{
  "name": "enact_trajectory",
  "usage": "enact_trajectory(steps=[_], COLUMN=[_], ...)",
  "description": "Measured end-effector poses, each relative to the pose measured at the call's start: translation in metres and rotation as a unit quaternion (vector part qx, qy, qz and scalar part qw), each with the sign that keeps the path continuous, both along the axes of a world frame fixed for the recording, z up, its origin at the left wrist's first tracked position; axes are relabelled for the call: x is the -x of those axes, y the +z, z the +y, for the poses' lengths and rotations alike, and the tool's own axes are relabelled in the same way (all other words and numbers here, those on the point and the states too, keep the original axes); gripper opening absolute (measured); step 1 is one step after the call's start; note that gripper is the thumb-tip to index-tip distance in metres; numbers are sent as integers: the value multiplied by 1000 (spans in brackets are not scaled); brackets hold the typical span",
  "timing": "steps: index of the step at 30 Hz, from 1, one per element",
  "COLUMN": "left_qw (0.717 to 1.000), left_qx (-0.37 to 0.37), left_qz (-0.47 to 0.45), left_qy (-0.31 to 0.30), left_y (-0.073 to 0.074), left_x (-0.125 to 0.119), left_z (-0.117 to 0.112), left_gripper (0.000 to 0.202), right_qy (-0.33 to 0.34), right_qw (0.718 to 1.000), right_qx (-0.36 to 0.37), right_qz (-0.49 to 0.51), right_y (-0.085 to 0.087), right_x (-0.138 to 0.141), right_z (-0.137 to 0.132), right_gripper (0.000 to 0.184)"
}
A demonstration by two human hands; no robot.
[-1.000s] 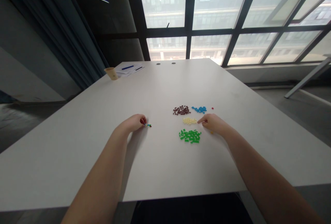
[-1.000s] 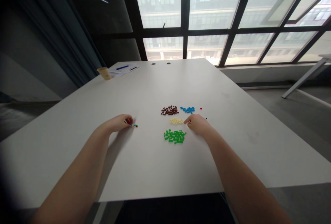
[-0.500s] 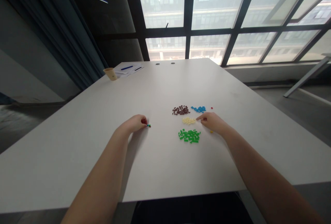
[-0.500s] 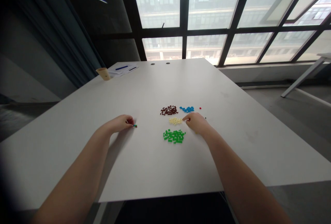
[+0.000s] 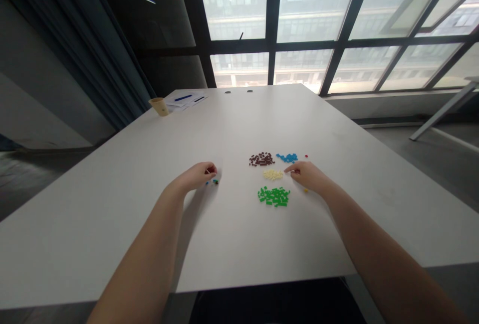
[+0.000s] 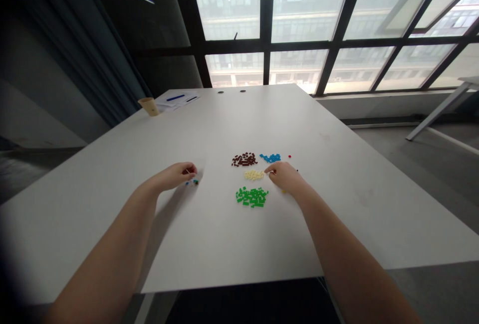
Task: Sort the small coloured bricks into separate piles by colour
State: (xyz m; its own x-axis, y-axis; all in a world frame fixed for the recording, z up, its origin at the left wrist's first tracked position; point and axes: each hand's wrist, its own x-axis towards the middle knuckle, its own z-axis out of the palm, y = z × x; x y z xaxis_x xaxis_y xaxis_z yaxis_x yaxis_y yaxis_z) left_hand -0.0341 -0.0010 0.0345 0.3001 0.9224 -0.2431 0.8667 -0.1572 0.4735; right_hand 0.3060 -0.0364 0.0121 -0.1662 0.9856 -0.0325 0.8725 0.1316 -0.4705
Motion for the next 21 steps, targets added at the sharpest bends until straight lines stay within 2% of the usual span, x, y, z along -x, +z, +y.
enact_trajectory(steps=[3,5,8,10,12,14,17,21], left_qw=[988,963,890,836,793,764,746,749], left_qx=[43,91,172,231,282,320,341,330], left_qz=[-148,-252,-421,-493,-531,-548,-560,-564], left_qy=[-7,11,47,70,99,114,116,108], left_y=[4,5,-1,-7,-13,-17,-20,-21], left_x=[-16,-33,-61,-78,-90,-96,-100,-101], left_z=[-5,-12,-23,-30,-36,-40,-42,-44], left_gripper=[24,30,31,30,28,27,26,26], right_qy=[10,27,68,93,114,129,142,164], right_qw=[1000,999,991,982,971,962,949,936], right_qx=[-20,-42,-95,-134,-167,-191,-222,-253], right_qz=[10,22,61,95,124,149,172,179], right_y=[1,1,3,5,7,9,9,5], right_x=[3,7,16,23,30,37,45,52], right_z=[-1,-2,-5,-8,-12,-15,-19,-21], right_gripper=[31,29,27,26,25,23,20,17])
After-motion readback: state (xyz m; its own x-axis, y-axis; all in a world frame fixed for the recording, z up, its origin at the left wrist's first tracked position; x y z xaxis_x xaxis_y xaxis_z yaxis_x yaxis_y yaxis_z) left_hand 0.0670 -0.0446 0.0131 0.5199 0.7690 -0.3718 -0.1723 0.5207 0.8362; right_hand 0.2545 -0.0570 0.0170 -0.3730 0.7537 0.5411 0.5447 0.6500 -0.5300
